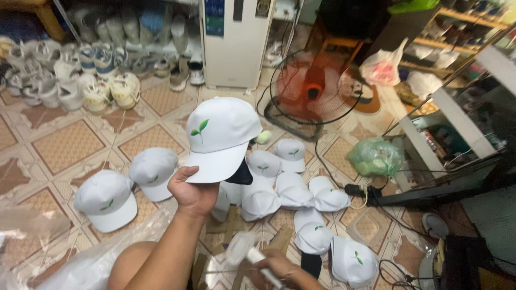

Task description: The person sits on the floor and stuffs a white baseball cap with a watermelon-patterned cloth to shape it. They then use a hairdryer to apply heat to the cap's exterior and interior, rotating it to ensure even treatment.

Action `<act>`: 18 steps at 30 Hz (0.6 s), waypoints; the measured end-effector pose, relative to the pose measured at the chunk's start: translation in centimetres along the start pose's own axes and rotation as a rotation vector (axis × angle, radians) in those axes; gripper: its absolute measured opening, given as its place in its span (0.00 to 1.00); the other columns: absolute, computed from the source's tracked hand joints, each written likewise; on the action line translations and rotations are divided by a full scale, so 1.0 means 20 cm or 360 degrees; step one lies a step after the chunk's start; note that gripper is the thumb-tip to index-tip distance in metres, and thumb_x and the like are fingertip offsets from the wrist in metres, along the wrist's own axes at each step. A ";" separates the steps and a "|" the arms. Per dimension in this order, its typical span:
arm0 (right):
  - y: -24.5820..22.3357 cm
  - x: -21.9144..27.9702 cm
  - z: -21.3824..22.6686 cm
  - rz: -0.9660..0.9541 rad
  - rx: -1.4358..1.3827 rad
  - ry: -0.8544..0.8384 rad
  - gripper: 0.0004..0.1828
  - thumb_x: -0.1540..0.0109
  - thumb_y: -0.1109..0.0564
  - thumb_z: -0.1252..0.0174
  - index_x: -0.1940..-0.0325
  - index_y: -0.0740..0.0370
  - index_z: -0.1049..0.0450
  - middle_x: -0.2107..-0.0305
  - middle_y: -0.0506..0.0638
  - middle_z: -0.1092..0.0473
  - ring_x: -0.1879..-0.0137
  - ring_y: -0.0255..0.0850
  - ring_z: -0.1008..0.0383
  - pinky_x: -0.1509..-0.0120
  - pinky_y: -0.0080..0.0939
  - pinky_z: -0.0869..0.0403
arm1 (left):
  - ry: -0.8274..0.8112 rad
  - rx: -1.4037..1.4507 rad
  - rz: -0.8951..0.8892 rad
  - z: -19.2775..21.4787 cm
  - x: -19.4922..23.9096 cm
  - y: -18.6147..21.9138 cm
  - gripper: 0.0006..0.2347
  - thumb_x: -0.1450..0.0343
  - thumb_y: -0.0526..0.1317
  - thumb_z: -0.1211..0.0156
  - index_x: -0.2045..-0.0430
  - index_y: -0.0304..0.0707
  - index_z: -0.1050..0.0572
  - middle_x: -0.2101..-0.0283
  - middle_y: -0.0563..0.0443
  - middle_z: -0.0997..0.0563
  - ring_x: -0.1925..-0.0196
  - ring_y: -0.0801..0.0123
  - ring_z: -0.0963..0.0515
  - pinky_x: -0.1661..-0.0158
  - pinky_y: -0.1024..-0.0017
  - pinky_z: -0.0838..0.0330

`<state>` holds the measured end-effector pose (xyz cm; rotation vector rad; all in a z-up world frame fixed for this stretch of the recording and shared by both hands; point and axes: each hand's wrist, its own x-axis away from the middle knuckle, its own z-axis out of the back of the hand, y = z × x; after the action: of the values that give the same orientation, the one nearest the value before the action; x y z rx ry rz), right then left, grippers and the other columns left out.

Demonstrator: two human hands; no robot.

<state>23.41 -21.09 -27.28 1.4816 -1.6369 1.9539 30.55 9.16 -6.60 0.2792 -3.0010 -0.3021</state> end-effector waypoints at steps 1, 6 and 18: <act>-0.08 0.11 0.06 0.0176 -0.0148 -0.0071 0.18 0.41 0.57 0.37 0.50 0.72 0.24 0.75 0.53 0.26 0.79 0.38 0.28 0.77 0.38 0.31 | -0.0079 0.0001 0.0006 -0.01 -0.01 0.01 0.32 0.43 0.40 0.47 0.40 0.27 0.33 0.43 0.39 0.23 0.43 0.45 0.25 0.43 0.52 0.35; -0.47 0.66 0.21 0.0981 -0.0265 0.0379 0.33 0.50 0.63 0.33 0.43 0.63 0.36 0.74 0.54 0.30 0.80 0.40 0.30 0.79 0.40 0.29 | -0.0043 -0.0013 0.0065 -0.09 -0.05 0.04 0.35 0.45 0.39 0.48 0.38 0.27 0.34 0.41 0.39 0.24 0.38 0.46 0.25 0.34 0.55 0.36; -1.07 0.99 0.29 0.2152 -0.0234 0.0957 0.18 0.30 0.54 0.47 0.43 0.72 0.35 0.71 0.54 0.35 0.62 0.41 0.34 0.54 0.40 0.30 | -0.0358 -0.0222 0.0162 -0.25 -0.21 -0.05 0.40 0.48 0.41 0.47 0.36 0.21 0.38 0.39 0.30 0.27 0.39 0.39 0.25 0.35 0.51 0.34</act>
<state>31.59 -26.38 0.79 -0.5536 -2.5505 2.2461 35.40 8.04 -2.36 0.0834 -3.1786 -0.5646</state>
